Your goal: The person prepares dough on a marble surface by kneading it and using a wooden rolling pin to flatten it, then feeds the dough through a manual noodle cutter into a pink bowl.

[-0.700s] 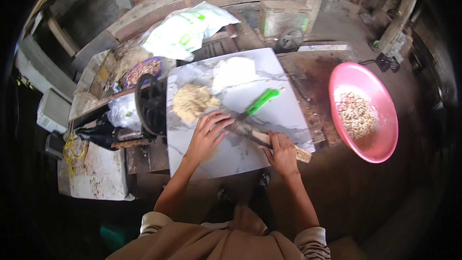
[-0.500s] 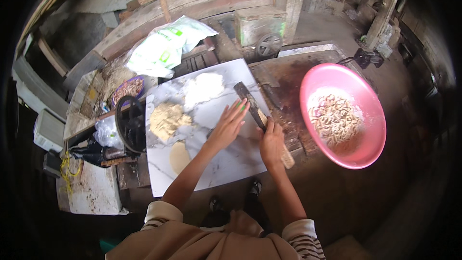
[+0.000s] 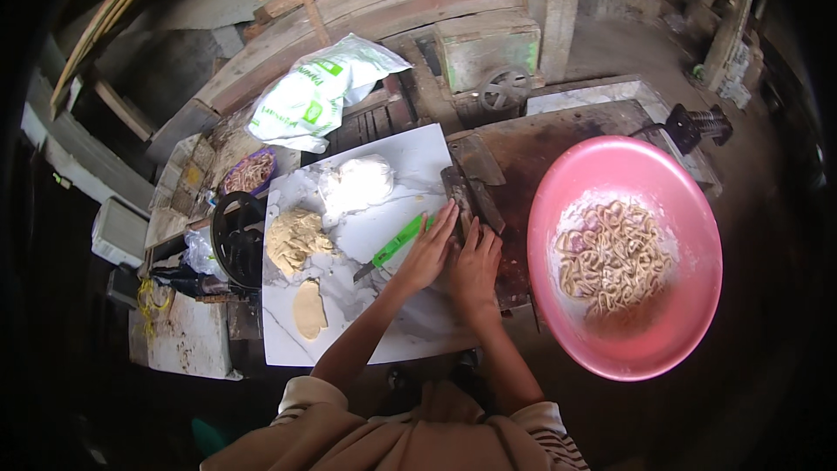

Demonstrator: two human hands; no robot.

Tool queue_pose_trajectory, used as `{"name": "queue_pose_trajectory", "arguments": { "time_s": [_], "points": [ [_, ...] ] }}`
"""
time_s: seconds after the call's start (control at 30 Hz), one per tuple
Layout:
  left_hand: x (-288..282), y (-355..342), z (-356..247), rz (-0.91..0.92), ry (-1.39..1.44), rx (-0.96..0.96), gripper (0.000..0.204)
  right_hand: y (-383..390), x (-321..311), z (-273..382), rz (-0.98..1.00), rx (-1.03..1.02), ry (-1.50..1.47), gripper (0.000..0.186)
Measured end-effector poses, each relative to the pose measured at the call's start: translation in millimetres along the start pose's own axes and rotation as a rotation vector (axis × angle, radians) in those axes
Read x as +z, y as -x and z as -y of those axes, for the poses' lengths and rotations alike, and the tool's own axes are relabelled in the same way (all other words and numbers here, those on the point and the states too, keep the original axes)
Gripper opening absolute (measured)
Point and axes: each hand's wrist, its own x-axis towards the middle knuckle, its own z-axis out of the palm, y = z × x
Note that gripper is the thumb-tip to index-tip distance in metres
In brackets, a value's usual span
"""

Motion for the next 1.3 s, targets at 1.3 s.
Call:
{"name": "queue_pose_trajectory", "arguments": {
  "time_s": [1.3],
  "points": [
    [-107,207,26,-0.151,0.281,-0.046,0.029,64,87,92,0.094,-0.727,-0.049,0.025]
  ]
}}
